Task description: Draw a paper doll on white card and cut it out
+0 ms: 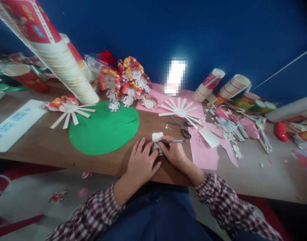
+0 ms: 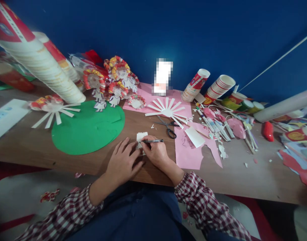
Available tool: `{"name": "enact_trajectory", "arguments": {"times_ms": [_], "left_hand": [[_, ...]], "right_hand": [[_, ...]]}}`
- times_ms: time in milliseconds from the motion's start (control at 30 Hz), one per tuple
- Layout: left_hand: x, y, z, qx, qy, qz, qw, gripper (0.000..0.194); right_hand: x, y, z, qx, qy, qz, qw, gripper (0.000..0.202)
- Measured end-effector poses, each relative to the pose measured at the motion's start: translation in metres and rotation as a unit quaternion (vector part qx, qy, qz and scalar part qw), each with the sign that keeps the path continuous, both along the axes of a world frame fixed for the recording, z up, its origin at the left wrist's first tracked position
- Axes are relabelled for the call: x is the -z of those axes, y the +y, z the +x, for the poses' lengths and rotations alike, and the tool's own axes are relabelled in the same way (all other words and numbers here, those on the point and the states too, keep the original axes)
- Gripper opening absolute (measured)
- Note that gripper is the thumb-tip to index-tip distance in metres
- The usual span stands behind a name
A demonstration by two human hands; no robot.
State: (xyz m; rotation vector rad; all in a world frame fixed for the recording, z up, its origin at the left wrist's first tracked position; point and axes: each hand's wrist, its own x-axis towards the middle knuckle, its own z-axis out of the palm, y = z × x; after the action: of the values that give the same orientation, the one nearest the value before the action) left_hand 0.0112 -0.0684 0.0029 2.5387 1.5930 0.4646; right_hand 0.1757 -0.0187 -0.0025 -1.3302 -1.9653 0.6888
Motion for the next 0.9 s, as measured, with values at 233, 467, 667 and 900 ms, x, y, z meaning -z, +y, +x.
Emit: {"name": "enact_trajectory", "arguments": {"times_ms": [233, 467, 667, 900], "left_hand": [[-0.0009, -0.0002, 0.0006, 0.000, 0.002, -0.005, 1.000, 0.037], [-0.0022, -0.0001, 0.0010, 0.001, 0.003, -0.008, 1.000, 0.037], [-0.0021, 0.0003, 0.0008, 0.001, 0.002, -0.008, 1.000, 0.037], [-0.0024, 0.0005, 0.0008, 0.001, 0.002, -0.004, 1.000, 0.038]], "right_hand": [[0.0000, -0.0001, 0.0009, -0.006, 0.001, -0.005, 1.000, 0.010], [0.0002, -0.0003, 0.0016, -0.019, 0.003, -0.004, 1.000, 0.010], [-0.0020, -0.0003, 0.0016, -0.021, 0.002, -0.003, 1.000, 0.010], [-0.0061, -0.0014, 0.0016, -0.025, 0.021, -0.023, 0.999, 0.010]]}}
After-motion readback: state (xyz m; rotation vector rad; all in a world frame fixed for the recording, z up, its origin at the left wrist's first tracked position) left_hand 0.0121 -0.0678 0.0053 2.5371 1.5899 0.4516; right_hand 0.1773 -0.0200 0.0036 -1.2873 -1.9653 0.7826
